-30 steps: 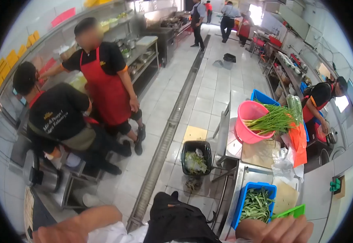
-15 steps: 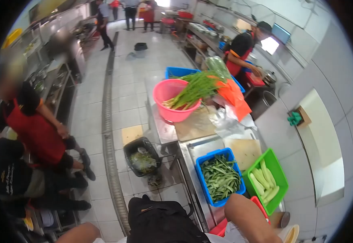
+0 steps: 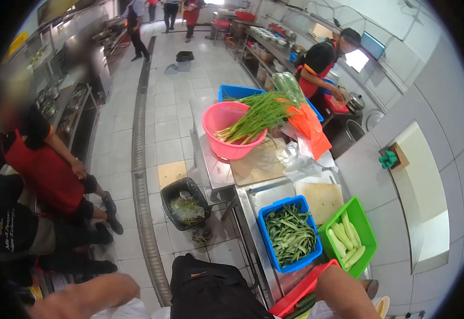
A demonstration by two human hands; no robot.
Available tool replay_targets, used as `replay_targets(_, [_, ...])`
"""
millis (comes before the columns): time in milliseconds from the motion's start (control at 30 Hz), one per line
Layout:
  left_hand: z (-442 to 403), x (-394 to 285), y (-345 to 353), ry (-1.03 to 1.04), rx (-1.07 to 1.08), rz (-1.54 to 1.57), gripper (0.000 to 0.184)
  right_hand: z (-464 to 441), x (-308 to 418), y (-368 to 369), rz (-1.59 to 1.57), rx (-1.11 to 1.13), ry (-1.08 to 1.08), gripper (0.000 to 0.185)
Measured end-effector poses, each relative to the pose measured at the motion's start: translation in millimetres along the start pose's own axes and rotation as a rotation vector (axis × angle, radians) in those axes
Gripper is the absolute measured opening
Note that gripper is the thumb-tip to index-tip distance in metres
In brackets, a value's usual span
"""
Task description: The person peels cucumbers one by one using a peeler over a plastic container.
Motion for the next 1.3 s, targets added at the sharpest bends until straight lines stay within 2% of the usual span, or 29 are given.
replay_targets(67, [6.1, 37.3, -12.8, -0.186, -0.123, -0.084, 0.019, -2.4, -4.0, 7.4, 0.032, -0.002, -0.02, 0.017])
replay_targets(133, [21.6, 117.7, 7.8, -0.713, 0.619, 0.198, 0.035, -4.7, -8.1, 16.5, 0.075, -0.012, -0.044, 0.018])
replay_targets(200, [-6.5, 110.7, -6.4, -0.185, -0.183, -0.061, 0.037, -5.7, -10.0, 24.9, 0.139, -0.055, -0.085, 0.019])
replay_targets(267, [-8.0, 126.5, 4.2, -0.196, -0.238, 0.079, 0.031, 3.5, -16.4, 22.5, 0.198, -0.124, -0.063, 0.02])
replay_targets(300, [-7.8, 128.1, 10.7, -0.194, -0.241, 0.082, 0.031, 12.8, -35.5, 26.1, 0.096, -0.03, 0.104, 0.027])
replay_targets(367, [-1.3, 134.8, 3.3, -0.136, -0.362, 0.595, 0.02, 59.7, -54.0, 13.1, 0.053, -0.412, 0.102, 0.027])
replay_targets(400, [-0.1, 137.2, -1.1, -0.139, -0.355, 0.598, 0.02, 99.6, -56.5, -1.6, 0.318, -0.732, 0.204, 0.022])
replay_targets(433, [-0.6, 140.1, -3.1, -0.138, -0.299, 0.657, 0.023, 99.8, -101.8, 36.0, -0.04, -0.31, 0.484, 0.02])
replay_targets(533, [-0.2, 151.2, -7.3, -0.209, -0.201, 0.765, 0.026, 155.7, -141.2, 64.9, 0.017, -0.24, 0.798, 0.017])
replay_targets(600, [4.0, 152.9, -3.7, 0.034, -0.062, 0.756, 0.027, 202.9, -144.9, 72.1, -0.004, -0.205, 1.023, 0.013])
replay_targets(667, [8.4, 144.2, -3.6, 0.025, -0.062, 0.836, 0.025, 239.4, -145.0, 75.3, -0.002, -0.153, 1.178, 0.008])
replay_targets(700, [12.2, 148.7, -2.0, -0.119, -0.06, 1.008, 0.024, 248.7, -140.5, 76.0, 0.007, -0.162, 1.177, 0.008])
replay_targets(733, [14.5, 156.4, 1.3, -0.266, -0.057, 1.175, 0.024, 266.1, -138.0, 76.3, 0.008, -0.196, 1.279, 0.006])
replay_targets(767, [12.1, 155.0, -0.1, -0.258, -0.025, 1.24, 0.023, 282.2, -136.3, 76.8, 0.006, -0.233, 1.38, 0.004])
replay_targets(900, [23.8, 164.9, 5.0, -0.326, -0.001, 1.356, 0.021, 308.5, -130.2, 80.8, 0.03, -0.289, 1.484, 0.002])
replay_targets(1000, [36.4, 168.3, 13.0, -0.266, -0.022, 1.457, 0.02, 314.8, -137.6, 88.5, 0.001, -0.257, 1.507, 0.002])
replay_targets(1167, [38.7, 168.3, 16.1, -0.445, -0.131, 1.533, 0.024, 321.9, -147.3, 103.2, -0.072, -0.185, 1.556, 0.004])
replay_targets(1300, [48.7, 174.0, 23.5, -0.283, -0.183, 1.586, 0.03, 325.7, -156.7, 111.1, -0.12, -0.104, 1.584, 0.005])
Point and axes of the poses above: each hand's wrist, its own z-axis away from the middle knuckle, its own y-axis out of the palm, x = y × z, the point moved 9 cm from there along -z, towards the middle knuckle, and after that the axes turned 9 degrees about -y, right-handed, at the moved point
